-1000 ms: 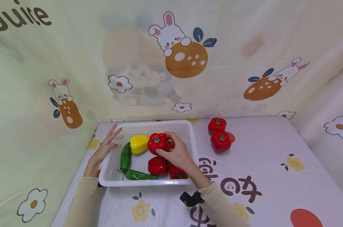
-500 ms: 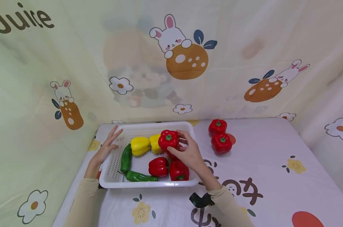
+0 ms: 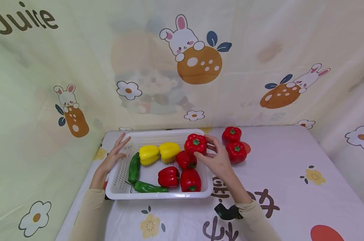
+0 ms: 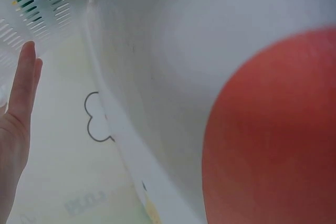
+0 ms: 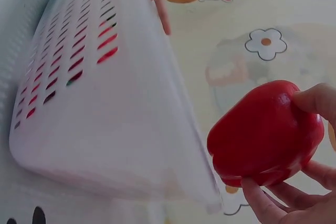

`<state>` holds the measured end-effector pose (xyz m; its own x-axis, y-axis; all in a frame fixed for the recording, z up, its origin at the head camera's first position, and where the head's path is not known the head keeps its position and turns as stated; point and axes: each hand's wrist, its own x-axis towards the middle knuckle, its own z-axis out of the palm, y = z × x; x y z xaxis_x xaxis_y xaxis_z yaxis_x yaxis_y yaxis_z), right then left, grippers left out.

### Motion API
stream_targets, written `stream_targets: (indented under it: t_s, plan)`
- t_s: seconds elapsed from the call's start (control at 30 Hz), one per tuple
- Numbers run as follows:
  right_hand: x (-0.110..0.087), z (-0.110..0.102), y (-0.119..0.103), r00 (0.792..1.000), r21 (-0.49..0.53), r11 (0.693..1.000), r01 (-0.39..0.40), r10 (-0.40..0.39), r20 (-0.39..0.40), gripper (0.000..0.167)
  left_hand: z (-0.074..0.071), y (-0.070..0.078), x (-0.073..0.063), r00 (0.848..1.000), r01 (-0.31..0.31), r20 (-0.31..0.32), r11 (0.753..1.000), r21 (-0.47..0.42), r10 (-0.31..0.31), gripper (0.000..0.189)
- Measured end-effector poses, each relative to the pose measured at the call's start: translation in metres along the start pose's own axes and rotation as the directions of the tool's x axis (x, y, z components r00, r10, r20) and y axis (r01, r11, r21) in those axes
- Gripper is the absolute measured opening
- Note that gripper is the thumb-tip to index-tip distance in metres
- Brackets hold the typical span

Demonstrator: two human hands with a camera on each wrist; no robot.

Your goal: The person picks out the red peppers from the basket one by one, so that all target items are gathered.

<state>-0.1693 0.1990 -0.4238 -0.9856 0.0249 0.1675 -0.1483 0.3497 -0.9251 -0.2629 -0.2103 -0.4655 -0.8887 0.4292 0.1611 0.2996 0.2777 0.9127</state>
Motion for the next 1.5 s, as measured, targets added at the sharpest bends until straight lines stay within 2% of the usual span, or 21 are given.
stream_targets:
  t_s: [0.27,0.6,0.93,1.3,1.5]
  plan:
    - [-0.007,-0.015,0.010,0.999,0.035,0.999,0.019,-0.017,-0.039,0.069,0.000,0.000,0.000,1.000,0.002,-0.003,1.000,-0.005,-0.002,0.064]
    - [-0.017,-0.041,0.017,0.997,-0.021,1.000,-0.013,0.011,-0.079,0.070,0.002,0.001,-0.001,1.000,0.006,-0.005,1.000,0.006,-0.006,0.066]
    - [-0.031,-0.067,0.033,0.997,-0.070,0.995,-0.071,0.068,-0.038,0.068,0.000,0.000,-0.001,1.000,0.003,-0.011,1.000,0.006,-0.003,0.065]
    - [-0.052,-0.071,0.059,0.989,-0.051,0.989,-0.139,0.141,0.038,0.073,-0.001,-0.001,0.000,1.000,-0.003,-0.008,1.000,-0.006,0.003,0.065]
    - [-0.058,-0.076,0.074,0.986,-0.105,0.982,-0.156,0.162,0.049,0.073,-0.001,-0.002,0.001,1.000,-0.004,-0.005,1.000,-0.003,0.004,0.065]
